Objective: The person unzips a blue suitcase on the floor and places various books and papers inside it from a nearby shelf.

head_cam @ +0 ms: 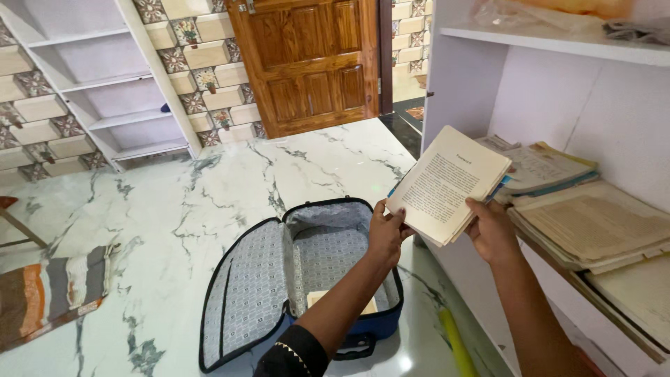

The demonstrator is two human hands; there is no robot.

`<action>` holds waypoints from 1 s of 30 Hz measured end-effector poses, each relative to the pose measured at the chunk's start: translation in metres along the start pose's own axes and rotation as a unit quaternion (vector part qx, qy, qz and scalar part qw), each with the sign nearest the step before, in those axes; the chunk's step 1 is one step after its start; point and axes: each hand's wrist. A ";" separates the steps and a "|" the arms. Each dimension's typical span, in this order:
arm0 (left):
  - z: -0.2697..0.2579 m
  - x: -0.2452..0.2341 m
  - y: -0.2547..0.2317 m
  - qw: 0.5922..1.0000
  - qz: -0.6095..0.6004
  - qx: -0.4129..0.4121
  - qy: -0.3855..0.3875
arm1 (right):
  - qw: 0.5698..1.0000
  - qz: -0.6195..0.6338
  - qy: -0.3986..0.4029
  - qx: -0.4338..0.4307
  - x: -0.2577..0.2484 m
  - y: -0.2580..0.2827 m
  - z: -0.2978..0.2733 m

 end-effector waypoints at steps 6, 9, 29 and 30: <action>-0.020 -0.042 -0.008 0.998 -0.020 -0.026 -0.048 | 0.999 -0.038 -0.003 0.035 0.028 -0.032 0.006; -0.028 -0.073 -0.009 0.998 0.008 -0.046 -0.052 | 0.995 -0.085 0.004 0.057 0.034 -0.045 0.009; -0.062 -0.135 -0.078 0.994 0.083 -0.071 0.024 | 0.935 -0.235 0.199 0.175 0.102 -0.071 -0.016; -0.063 -0.138 -0.077 0.995 0.070 -0.055 0.034 | 0.936 -0.232 0.206 0.168 0.102 -0.075 -0.015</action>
Point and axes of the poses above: each hand's wrist, its own z-axis towards the middle knuckle, its own x-axis out of the palm, y = z × x, and after that the axes turned 9 degrees about y, right-handed
